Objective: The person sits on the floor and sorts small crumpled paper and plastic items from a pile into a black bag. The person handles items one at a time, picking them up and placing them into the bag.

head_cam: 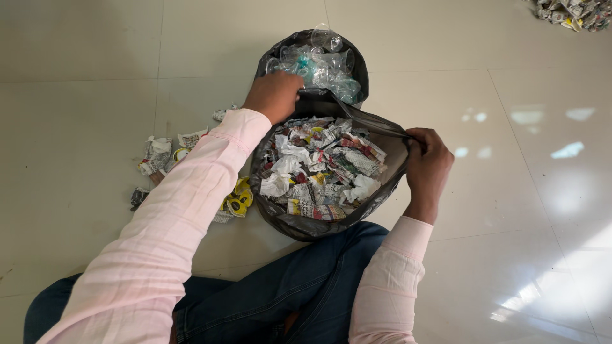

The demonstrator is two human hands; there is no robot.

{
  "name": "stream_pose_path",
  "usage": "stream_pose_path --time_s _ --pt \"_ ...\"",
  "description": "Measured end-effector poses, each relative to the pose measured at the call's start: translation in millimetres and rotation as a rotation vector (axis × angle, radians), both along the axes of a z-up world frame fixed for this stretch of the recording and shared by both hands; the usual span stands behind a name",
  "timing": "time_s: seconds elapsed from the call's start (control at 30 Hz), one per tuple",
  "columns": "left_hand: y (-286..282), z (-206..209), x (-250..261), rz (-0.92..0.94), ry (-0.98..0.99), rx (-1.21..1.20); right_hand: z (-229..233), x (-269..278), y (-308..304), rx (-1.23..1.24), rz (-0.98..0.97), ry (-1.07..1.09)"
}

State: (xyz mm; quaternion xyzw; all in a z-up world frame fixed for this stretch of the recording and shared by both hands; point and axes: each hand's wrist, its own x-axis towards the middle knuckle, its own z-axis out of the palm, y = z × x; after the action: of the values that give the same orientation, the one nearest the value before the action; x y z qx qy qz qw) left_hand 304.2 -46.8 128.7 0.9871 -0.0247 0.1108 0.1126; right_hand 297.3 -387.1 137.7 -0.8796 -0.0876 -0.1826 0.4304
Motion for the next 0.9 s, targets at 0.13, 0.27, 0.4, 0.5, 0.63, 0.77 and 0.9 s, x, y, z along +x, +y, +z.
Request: stream_pose_path --time_s 0.13,0.27,0.4,0.5,0.63,0.77,0.9 --pt "1.7 13.1 -13.3 0.105 0.002 -0.102 1.6 -9.6 -5.9 -0.165 0.051 -0.093" --pt "-0.9 13.0 -30.6 0.196 0.238 -0.049 5.1 -12.1 -9.1 -0.310 -0.019 0.246" --pt "0.1 15.2 -46.5 0.247 0.122 -0.054 14.3 -15.6 -16.0 -0.216 -0.021 0.261" --pt "0.2 27.7 -67.0 0.283 0.100 -0.092 23.5 -23.2 -18.7 -0.251 -0.027 0.242" --pt "-20.1 43.6 -111.6 0.202 0.017 -0.110 36.4 -40.4 -18.3 -0.427 0.017 -0.017" --pt "-40.8 40.9 -150.0 0.132 -0.109 -0.123 40.3 -43.4 -12.9 -0.349 0.053 0.103" --pt "-40.1 18.4 -162.1 0.151 -0.130 -0.218 21.5 -31.1 4.0 -0.487 0.088 -0.087"
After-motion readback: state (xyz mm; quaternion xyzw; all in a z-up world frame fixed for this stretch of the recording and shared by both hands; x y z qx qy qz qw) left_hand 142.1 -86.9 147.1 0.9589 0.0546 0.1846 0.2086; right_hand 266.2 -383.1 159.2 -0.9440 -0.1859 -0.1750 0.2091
